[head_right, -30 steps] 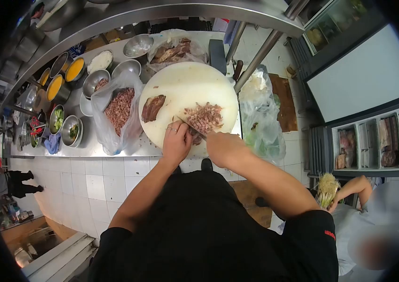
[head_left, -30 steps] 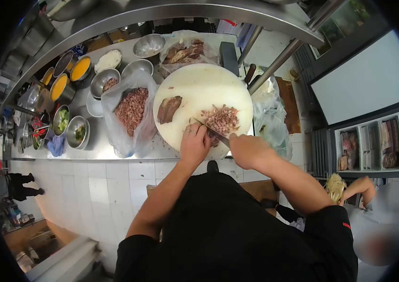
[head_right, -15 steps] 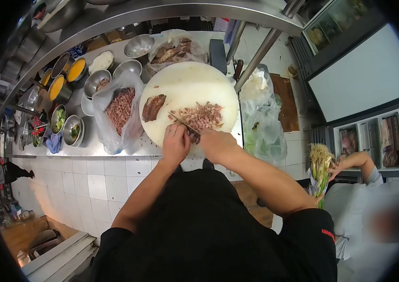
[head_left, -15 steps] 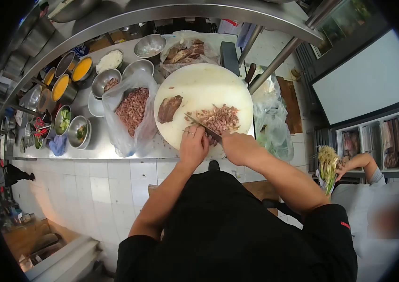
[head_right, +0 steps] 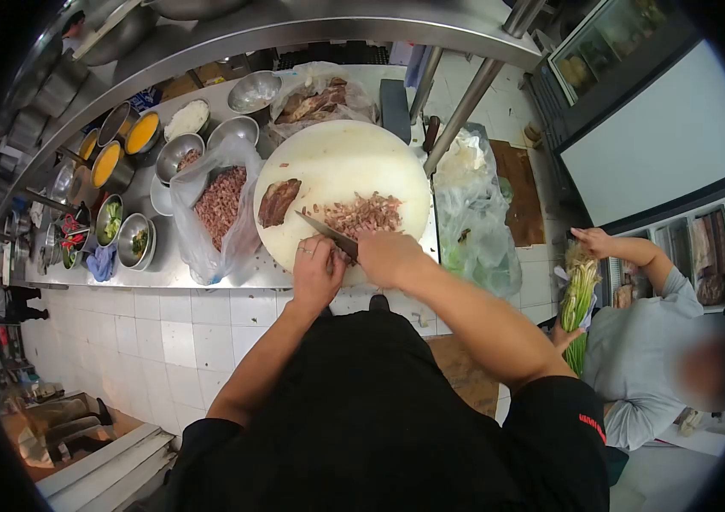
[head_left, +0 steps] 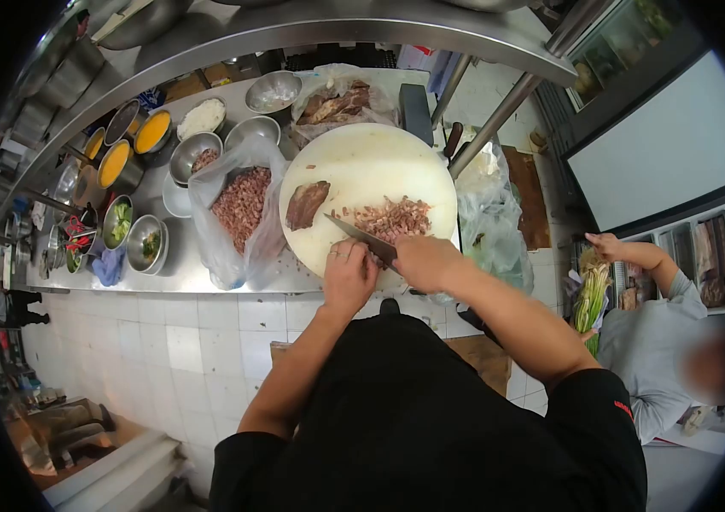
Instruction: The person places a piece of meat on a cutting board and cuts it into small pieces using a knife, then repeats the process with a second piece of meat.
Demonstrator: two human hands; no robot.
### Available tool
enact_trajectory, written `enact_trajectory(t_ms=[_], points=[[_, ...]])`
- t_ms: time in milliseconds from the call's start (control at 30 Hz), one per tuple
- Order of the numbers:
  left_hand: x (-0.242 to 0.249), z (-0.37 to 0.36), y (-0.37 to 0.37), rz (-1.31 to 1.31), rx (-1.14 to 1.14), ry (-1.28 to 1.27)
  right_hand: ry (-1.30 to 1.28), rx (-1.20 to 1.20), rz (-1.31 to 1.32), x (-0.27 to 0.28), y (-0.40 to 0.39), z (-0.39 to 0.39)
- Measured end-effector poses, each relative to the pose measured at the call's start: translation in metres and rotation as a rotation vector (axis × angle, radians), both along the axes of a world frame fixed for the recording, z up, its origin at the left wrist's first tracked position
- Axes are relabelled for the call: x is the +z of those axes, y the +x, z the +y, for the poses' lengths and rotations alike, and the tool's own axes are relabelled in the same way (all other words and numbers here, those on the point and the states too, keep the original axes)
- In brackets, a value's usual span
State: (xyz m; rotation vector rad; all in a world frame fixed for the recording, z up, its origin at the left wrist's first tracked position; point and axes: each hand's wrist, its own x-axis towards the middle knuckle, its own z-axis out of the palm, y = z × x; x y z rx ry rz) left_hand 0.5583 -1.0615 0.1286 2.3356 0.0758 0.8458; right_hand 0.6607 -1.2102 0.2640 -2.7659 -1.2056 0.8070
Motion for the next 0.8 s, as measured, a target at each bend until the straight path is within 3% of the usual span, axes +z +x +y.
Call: enact_trajectory(t_ms=[67,100,167,200,267,400,467,567,700,800], points=[[0.004,0.001,-0.002,-0.004,-0.011,0.008,-0.099,-0.148,0.306,0.042,0.012,0.012],[0.006,0.001,-0.004,-0.010,0.007,-0.013,-0.091,-0.144,0.298,0.038,0.012,0.008],[0.008,0.000,-0.007,-0.013,0.036,-0.035,0.057,0.019,0.037,0.027,0.004,-0.005],[0.009,-0.001,-0.010,0.014,0.038,-0.053,0.058,0.025,0.041,0.028,-0.001,-0.007],[0.006,-0.003,-0.013,0.055,0.041,-0.075,-0.175,0.001,0.074,0.049,-0.016,-0.006],[-0.001,-0.002,-0.010,0.030,0.050,0.014,-0.104,0.013,0.045,0.014,-0.010,0.004],[0.003,-0.002,-0.015,0.046,0.047,0.010,-0.018,-0.081,0.233,0.031,0.008,0.014],[0.013,0.001,-0.012,0.016,0.044,-0.035,0.017,0.079,0.091,0.027,0.011,0.008],[0.007,0.002,-0.019,0.065,0.112,0.047,-0.152,0.084,0.033,0.043,-0.018,0.001],[-0.001,0.001,-0.021,0.064,0.114,0.073,-0.035,0.130,0.006,-0.004,-0.009,0.003]])
